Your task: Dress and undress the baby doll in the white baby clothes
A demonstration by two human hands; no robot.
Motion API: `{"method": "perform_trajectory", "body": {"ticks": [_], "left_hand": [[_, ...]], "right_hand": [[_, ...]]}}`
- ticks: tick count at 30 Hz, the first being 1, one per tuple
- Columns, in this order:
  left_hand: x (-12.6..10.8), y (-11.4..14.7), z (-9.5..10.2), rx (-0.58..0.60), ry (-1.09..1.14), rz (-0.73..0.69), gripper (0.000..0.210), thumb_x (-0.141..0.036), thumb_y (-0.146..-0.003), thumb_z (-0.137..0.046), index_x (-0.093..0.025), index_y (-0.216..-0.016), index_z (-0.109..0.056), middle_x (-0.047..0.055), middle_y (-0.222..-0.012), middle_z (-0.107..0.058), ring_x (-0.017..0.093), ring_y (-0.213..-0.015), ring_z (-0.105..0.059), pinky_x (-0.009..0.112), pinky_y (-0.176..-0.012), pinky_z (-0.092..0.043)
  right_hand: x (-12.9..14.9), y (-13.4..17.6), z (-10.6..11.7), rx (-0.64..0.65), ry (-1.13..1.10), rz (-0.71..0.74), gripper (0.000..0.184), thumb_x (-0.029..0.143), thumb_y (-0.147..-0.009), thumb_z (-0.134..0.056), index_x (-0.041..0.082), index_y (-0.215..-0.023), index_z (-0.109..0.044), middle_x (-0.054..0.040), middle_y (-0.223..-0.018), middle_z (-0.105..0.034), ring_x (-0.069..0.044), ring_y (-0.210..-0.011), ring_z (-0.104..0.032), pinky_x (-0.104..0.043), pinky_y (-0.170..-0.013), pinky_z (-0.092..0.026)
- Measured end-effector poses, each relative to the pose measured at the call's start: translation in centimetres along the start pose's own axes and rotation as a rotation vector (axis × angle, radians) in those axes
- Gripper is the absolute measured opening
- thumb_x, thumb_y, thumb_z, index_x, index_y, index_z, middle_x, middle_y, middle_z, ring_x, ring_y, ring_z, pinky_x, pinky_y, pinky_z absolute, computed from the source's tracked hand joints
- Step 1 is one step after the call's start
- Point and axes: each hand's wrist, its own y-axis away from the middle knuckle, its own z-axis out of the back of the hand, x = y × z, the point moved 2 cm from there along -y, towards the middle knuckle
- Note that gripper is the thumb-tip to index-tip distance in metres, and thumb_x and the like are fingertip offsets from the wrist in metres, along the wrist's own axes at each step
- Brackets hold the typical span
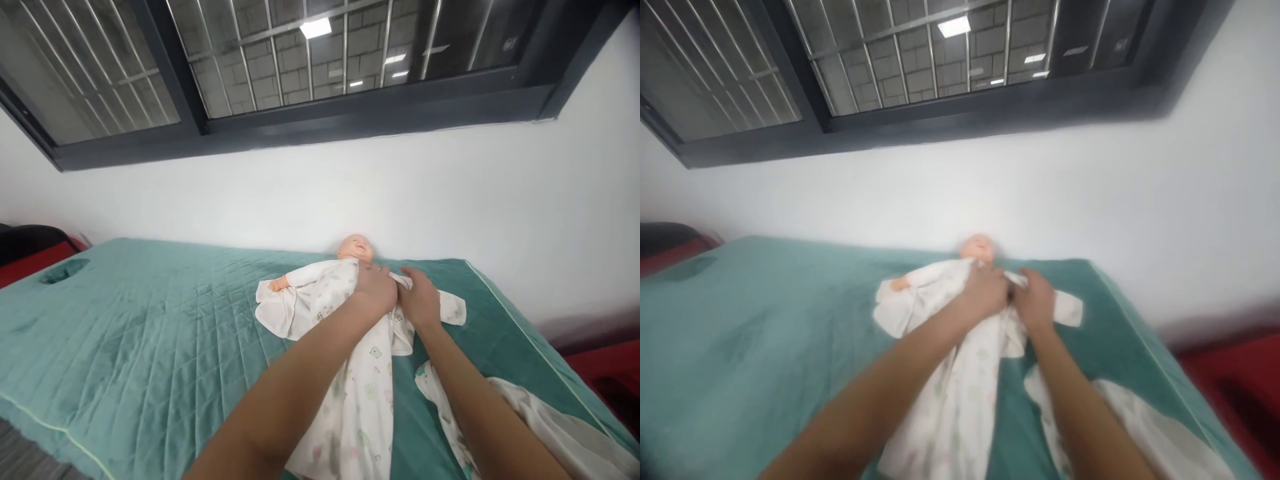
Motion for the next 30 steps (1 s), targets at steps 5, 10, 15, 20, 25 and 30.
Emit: {"method": "perform_trajectory", "body": {"ticks": [5,10,15,20,25,30], "left_hand": [[-1.2,-4.0,-2.6,0.083,-0.057,0.121,0.036,-0.024,-0.088,-0.051,-0.016,-0.12,-0.067,0.017,-0.136,-0.053,0.034,-0.122,-0.047,0.054,-0.105,-0.032],[0.8,-5.5,-2.3,0.119,-0.058,0.178,0.036,-0.027,-0.084,-0.059,-0.02,-0.118,-0.066,0.017,-0.135,-0.052,0.033,-0.122,-0.049,0.051,-0.1,-0.038],[1.8,-4.7,-1.1,0.141,-0.054,0.146,0.039,-0.025,-0.086,-0.054,-0.02,-0.124,-0.061,0.016,-0.135,-0.053,0.031,-0.124,-0.049,0.049,-0.1,-0.041],[0.1,-5.1,-2.3,0.17,-0.043,0.014,0.032,-0.024,-0.09,-0.05,-0.018,-0.116,-0.066,0.014,-0.135,-0.056,0.03,-0.125,-0.05,0.049,-0.104,-0.04],[-0.1,-6.8,-4.3,0.179,-0.037,-0.036,0.026,-0.023,-0.087,-0.054,-0.02,-0.108,-0.07,0.012,-0.128,-0.063,0.028,-0.118,-0.057,0.047,-0.103,-0.042],[1.6,-7.9,-4.6,0.15,-0.044,-0.04,0.026,-0.026,-0.086,-0.059,-0.025,-0.111,-0.068,0.008,-0.124,-0.067,0.026,-0.111,-0.061,0.043,-0.097,-0.047]], "right_hand": [[0.9,-0.1,0.9,0.006,-0.093,-0.011,0.042,0.029,-0.082,-0.047,0.015,-0.119,-0.062,-0.0147,-0.12,-0.066,-0.03,-0.111,-0.061,-0.045,-0.099,-0.045],[-0.5,-0.6,1.7,-0.038,-0.136,-0.117,0.047,0.027,-0.077,-0.048,0.014,-0.12,-0.061,-0.0144,-0.121,-0.065,-0.029,-0.105,-0.063,-0.044,-0.095,-0.048],[-2.1,-0.9,0.9,0.002,-0.164,-0.185,0.049,0.025,-0.075,-0.048,0.015,-0.121,-0.06,-0.0131,-0.119,-0.066,-0.027,-0.102,-0.064,-0.043,-0.094,-0.048],[-2.1,-1.1,0.3,0.004,-0.206,-0.177,0.049,0.032,-0.074,-0.053,0.014,-0.119,-0.06,-0.0139,-0.116,-0.068,-0.027,-0.101,-0.065,-0.044,-0.094,-0.048],[-1.9,-1.2,0.3,0.092,-0.2,-0.191,0.045,0.027,-0.073,-0.053,0.016,-0.115,-0.063,-0.0126,-0.117,-0.068,-0.027,-0.105,-0.065,-0.042,-0.097,-0.048],[-2.8,-1.4,0.6,0.075,-0.145,-0.155,0.048,0.021,-0.071,-0.049,0.017,-0.116,-0.064,-0.012,-0.118,-0.066,-0.027,-0.108,-0.063,-0.043,-0.098,-0.047]]}}
